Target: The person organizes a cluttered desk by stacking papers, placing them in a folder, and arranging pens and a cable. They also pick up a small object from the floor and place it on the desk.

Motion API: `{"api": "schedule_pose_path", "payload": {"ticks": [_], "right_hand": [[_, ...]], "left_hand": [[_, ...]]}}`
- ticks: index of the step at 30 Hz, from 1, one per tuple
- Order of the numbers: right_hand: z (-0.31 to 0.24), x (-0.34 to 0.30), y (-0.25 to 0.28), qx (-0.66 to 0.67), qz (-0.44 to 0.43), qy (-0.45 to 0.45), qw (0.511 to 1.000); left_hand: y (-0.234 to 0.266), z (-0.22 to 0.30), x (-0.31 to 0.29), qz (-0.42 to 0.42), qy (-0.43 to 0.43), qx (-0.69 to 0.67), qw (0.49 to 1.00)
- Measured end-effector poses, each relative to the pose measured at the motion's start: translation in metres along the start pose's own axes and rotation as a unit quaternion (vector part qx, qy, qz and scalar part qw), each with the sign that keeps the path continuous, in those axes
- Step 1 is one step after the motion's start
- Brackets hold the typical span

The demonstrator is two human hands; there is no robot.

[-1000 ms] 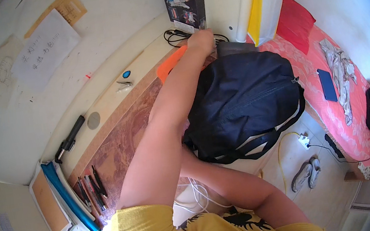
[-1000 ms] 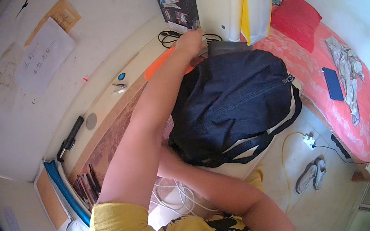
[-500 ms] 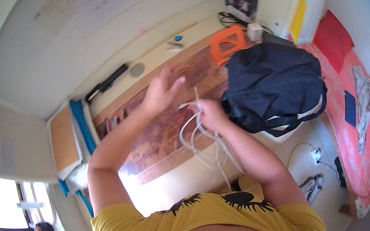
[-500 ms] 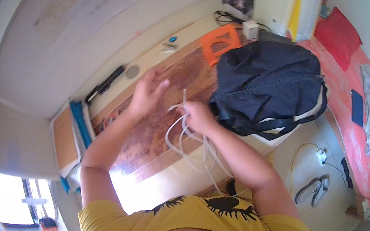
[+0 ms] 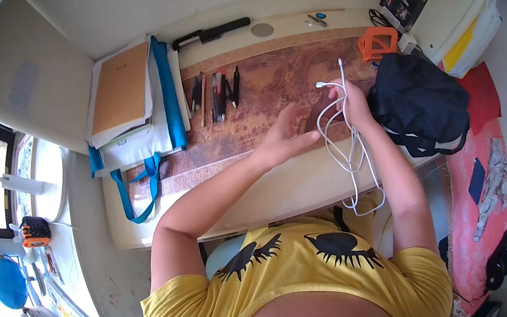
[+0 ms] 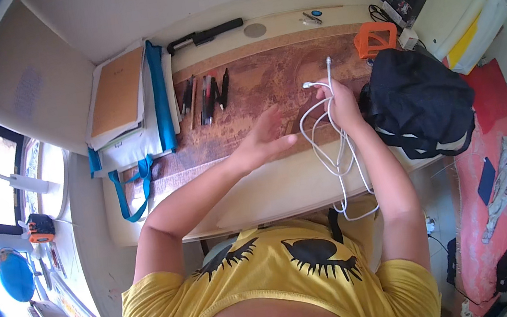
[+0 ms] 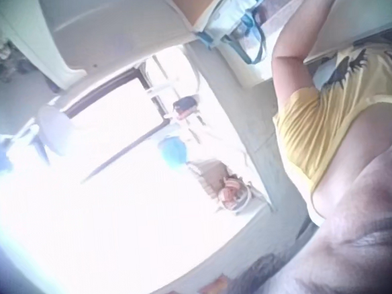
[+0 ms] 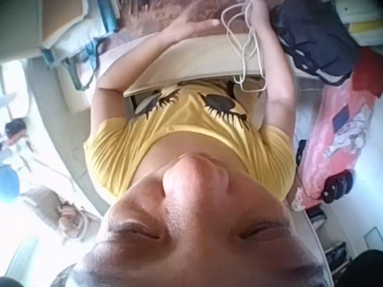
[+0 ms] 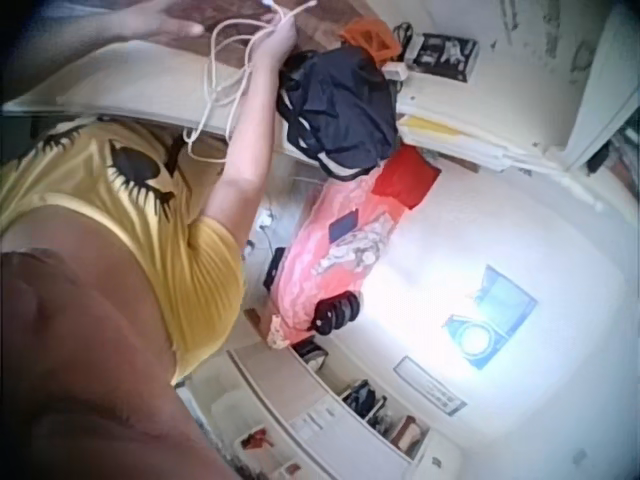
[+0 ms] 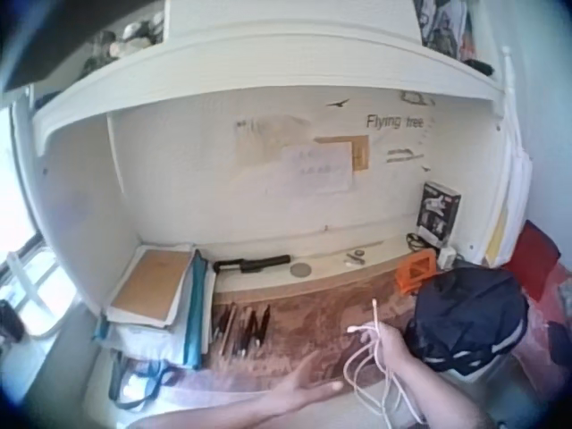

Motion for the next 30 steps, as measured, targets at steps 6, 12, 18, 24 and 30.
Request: {"api": "schedule_pose_path", "payload": {"ticks": [6, 12, 18, 24, 30], "right_hand": [[-0.107, -0.009, -0.038, 0.085, -0.022, -0.005, 0.996], [-0.150, -0.010, -0.067, 0.308, -0.038, -0.104, 0.945], [-0.154, -0.028, -0.092, 0.289, -0.154, -0.072, 0.942], [-0.125, -0.063, -0.052, -0.181, -0.204, 0.051, 0.961], [-0.043, -0.073, 0.005, -0.431, -0.152, 0.134, 0.879]], "left_hand": [[-0.030, 0.004, 0.012, -0.109, -0.026, -0.298, 0.948], [-0.018, 0.022, -0.023, -0.156, 0.040, -0.355, 0.921], [0.010, 0.008, -0.058, 0.006, 0.095, -0.237, 0.967], [0.056, 0.001, -0.095, 0.086, 0.097, -0.269, 0.954], [0.084, -0.037, -0.117, 0.235, 0.074, 0.108, 0.963]]}}
Point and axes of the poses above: each hand's wrist, its own x-axis towards the middle knuckle, its own y-axis out of the back of the hand, z = x × y, the point moved 1 cm from there along x, towards the middle knuckle
